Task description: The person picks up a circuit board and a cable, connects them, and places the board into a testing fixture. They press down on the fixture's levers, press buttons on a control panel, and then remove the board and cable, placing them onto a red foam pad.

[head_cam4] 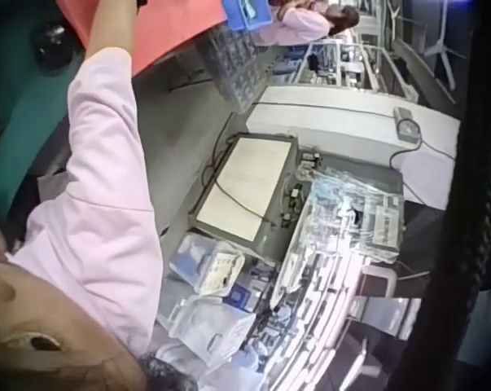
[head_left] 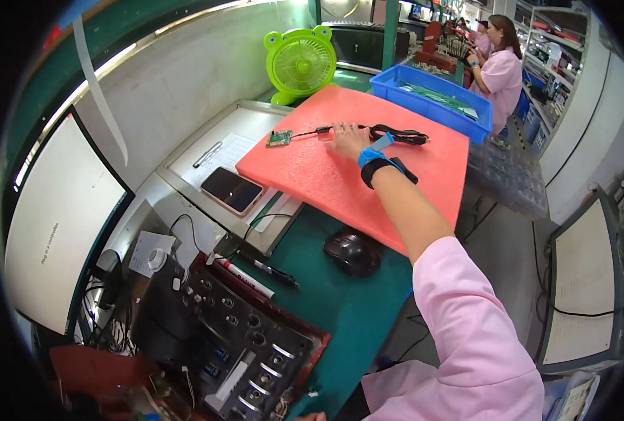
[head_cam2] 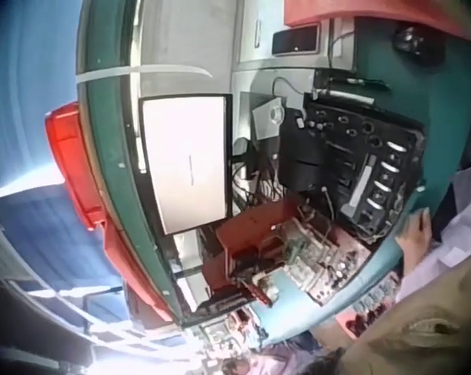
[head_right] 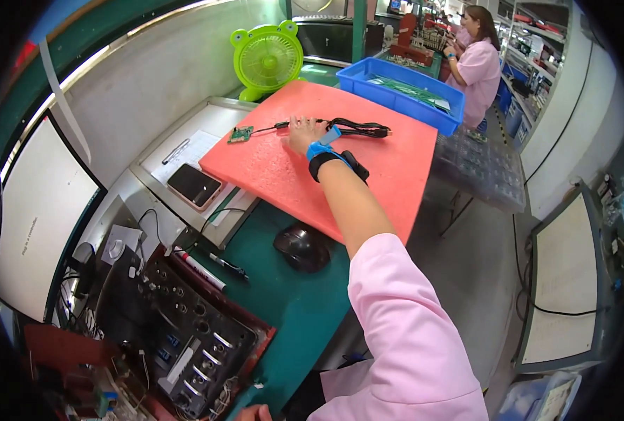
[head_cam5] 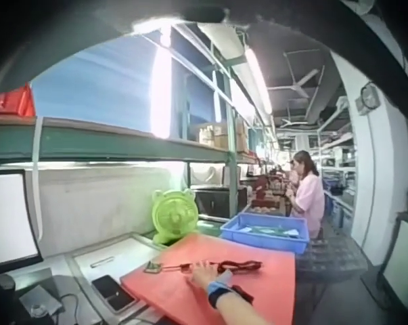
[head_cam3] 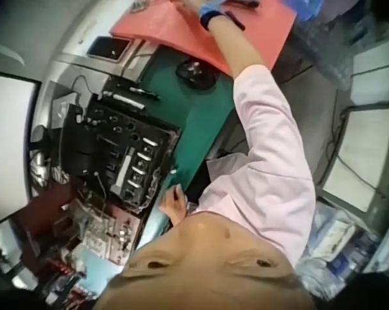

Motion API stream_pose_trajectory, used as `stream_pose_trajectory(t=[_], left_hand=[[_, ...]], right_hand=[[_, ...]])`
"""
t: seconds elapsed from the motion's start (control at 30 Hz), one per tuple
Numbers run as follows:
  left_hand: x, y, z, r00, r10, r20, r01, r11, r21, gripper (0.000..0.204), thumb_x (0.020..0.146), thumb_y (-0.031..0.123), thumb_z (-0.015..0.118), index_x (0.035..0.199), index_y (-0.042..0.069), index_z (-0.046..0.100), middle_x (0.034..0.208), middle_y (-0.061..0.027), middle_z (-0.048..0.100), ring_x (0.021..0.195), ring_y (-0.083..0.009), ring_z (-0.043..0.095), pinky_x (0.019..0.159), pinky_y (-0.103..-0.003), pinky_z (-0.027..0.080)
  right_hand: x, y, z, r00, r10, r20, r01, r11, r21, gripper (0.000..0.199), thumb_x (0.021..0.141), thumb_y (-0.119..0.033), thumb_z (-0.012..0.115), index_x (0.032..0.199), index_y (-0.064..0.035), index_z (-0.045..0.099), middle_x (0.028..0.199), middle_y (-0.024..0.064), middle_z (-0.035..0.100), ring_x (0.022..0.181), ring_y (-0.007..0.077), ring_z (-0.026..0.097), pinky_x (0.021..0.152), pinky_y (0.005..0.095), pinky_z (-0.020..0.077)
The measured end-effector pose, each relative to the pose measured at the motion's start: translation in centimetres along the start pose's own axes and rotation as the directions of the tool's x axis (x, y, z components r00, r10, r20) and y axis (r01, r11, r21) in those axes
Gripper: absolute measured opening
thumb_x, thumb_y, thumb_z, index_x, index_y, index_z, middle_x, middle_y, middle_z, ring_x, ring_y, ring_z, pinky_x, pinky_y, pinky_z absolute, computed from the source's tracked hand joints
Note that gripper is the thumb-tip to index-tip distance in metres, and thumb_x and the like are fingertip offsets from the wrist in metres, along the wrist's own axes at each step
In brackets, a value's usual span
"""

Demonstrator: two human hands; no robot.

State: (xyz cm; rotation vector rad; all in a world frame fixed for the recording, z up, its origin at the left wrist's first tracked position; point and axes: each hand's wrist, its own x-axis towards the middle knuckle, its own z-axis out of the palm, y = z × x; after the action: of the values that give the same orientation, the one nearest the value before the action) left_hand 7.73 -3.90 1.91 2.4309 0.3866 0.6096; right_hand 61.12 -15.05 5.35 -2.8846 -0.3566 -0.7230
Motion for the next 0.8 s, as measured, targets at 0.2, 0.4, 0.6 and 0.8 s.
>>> stream_pose_trajectory(t=[0.2,0.4,0.6,0.8], left_hand=[[1.0,0.7,-1.0,0.995,-0.042,0.089,0.041,0.999,0.016,0.01,0.075,0.015,0.061,0.07,0.006,0.059,0.06,-0.0118,0.054,0.049,-0.0314,0.049,0.043,-0.038,0.038],[1.1,0.8,-1.2,0.997,-0.005,0.071,0.006,1.0,-0.007,0.01,0.075,0.015,0.061,0.071,0.007,0.059,0.058,-0.0121,0.053,0.047,-0.0315,0.048,0.043,-0.038,0.038],[0.3,0.8,-0.2,1.0,-0.005,0.006,0.004,0.998,0.059,0.011,0.076,0.017,0.061,0.072,0.007,0.06,0.06,-0.0131,0.055,0.049,-0.032,0.05,0.044,-0.038,0.039],[0.4,0.0,0.8,0.998,0.022,-0.066,-0.025,0.999,-0.042,0.014,0.077,0.007,0.058,0.067,-0.002,0.055,0.052,-0.0059,0.049,0.046,-0.0099,0.045,0.043,-0.026,0.033]], right_hand=[[1.2,-1.5,0.6,0.995,0.022,0.097,-0.02,1.0,-0.015,0.045,0.073,-0.044,0.055,0.102,-0.0101,0.054,0.105,0.011,0.055,0.103,0.0276,0.048,0.086,0.0532,0.0309],[1.6,-0.2,-1.5,0.991,-0.095,0.097,0.063,0.956,0.288,0.034,0.069,-0.035,0.062,0.088,-0.0077,0.056,0.084,0.0133,0.06,0.082,0.0287,0.057,0.073,0.0407,0.0433],[-0.2,2.8,-9.8,0.92,0.043,-0.389,0.203,0.798,0.568,0.026,0.062,-0.008,0.069,0.076,-0.0033,0.048,0.064,0.0089,0.054,0.056,0.0174,0.053,0.051,0.0308,0.0436],[-8.9,4.2,-25.1,0.916,0.246,-0.317,0.272,0.202,0.941,0.022,0.07,-0.007,0.064,0.084,-0.0007,0.048,0.059,0.0023,0.049,0.044,0.0061,0.042,0.038,0.0207,0.0327]])
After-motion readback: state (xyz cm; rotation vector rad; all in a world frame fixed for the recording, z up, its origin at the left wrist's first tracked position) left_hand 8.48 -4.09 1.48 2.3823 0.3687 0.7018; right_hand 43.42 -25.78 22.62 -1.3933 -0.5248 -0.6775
